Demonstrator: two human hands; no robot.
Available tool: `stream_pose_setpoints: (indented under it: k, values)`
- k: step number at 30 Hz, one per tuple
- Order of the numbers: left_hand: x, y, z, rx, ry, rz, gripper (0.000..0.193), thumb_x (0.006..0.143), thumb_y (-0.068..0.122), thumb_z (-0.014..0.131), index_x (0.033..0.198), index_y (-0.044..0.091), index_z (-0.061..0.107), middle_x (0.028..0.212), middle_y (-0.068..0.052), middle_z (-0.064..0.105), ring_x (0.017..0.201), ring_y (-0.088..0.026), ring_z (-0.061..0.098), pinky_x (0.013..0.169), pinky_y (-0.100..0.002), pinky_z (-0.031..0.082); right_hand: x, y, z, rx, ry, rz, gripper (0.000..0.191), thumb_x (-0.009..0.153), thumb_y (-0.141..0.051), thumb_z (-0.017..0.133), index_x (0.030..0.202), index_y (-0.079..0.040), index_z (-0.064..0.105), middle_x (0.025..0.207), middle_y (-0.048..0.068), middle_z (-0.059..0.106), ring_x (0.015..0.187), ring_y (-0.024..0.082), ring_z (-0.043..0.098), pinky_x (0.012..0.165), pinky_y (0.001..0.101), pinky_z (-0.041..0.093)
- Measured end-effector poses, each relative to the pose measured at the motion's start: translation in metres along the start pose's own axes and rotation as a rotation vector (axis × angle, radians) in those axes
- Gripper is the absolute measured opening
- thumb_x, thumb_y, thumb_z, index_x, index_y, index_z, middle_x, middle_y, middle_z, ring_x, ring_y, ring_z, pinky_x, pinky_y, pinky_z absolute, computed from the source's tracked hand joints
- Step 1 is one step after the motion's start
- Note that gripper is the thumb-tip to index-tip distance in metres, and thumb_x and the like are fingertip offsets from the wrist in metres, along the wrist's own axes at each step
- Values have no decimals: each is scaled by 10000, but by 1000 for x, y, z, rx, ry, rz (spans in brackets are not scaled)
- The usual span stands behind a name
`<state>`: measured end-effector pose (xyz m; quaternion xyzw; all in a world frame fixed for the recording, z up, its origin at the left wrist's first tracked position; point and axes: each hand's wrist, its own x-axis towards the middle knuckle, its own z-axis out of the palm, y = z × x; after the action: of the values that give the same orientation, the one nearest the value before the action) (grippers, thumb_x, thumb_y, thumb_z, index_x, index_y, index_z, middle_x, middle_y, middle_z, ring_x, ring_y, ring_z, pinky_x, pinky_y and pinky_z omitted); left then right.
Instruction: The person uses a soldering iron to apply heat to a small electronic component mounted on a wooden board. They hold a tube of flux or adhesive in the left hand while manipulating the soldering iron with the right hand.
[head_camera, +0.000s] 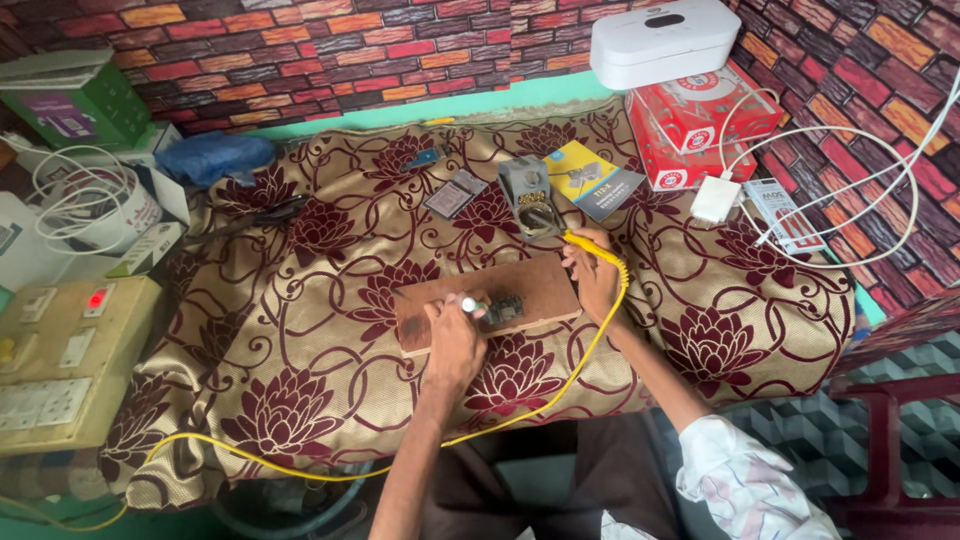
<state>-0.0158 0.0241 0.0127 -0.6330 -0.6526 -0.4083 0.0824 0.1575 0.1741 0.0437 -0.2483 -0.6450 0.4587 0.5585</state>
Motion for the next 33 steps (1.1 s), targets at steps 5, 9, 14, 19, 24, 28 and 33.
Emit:
stream_pose_setpoints:
  k: [5,9,14,19,24,28,33]
  values:
    - [-1,-3,4,-6,-3,9,376,767,-133,535,1134,-52,550,913,-216,549,795,-322,501,817,-491,356,1,-2,-1,-73,49,17,217,1044,3,556,1258,-20,584,965,65,675,790,83,625,626,191,486]
    - [-2,-6,7,-24,2,-73,308,806,-122,519,1106,-52,518,960,-217,578,814,-320,506,843,-494,355,-13,-4,-5,-25,172,92,232,1023,-34,549,1253,-45,578,942,78,702,740,98,677,590,217,538]
    - [-4,-12,9,3,68,14,323,751,-101,550,1064,-63,482,998,-239,588,874,-342,512,904,-517,343,-47,4,-18,295,261,39,193,1084,-223,508,1201,-73,542,823,65,635,617,89,595,517,196,468]
    - [-4,-15,11,-8,19,-111,315,798,-116,530,1100,-29,539,971,-197,608,827,-300,516,861,-460,348,-68,17,-25,248,304,106,326,1123,-333,435,991,-66,566,657,10,536,445,46,462,354,194,328]
    - [-7,-16,9,-40,58,-55,297,821,-113,531,1103,-20,549,975,-201,608,851,-316,538,896,-472,337,-76,18,-22,183,235,73,264,1130,-308,446,1008,-90,533,706,-12,503,498,38,414,424,198,321]
    - [-6,-14,9,-86,85,-45,318,766,-106,541,1079,-56,513,978,-236,597,895,-394,540,956,-534,332,-84,17,-22,82,212,62,253,1137,-294,439,1039,-75,520,693,-6,499,533,46,424,483,201,345]
    - [-6,-14,10,-78,102,-28,330,766,-103,548,1092,-76,501,971,-256,585,902,-429,531,962,-555,335,-87,25,-24,77,226,32,243,1144,-279,448,1034,-69,502,708,-8,483,562,50,425,500,204,343]
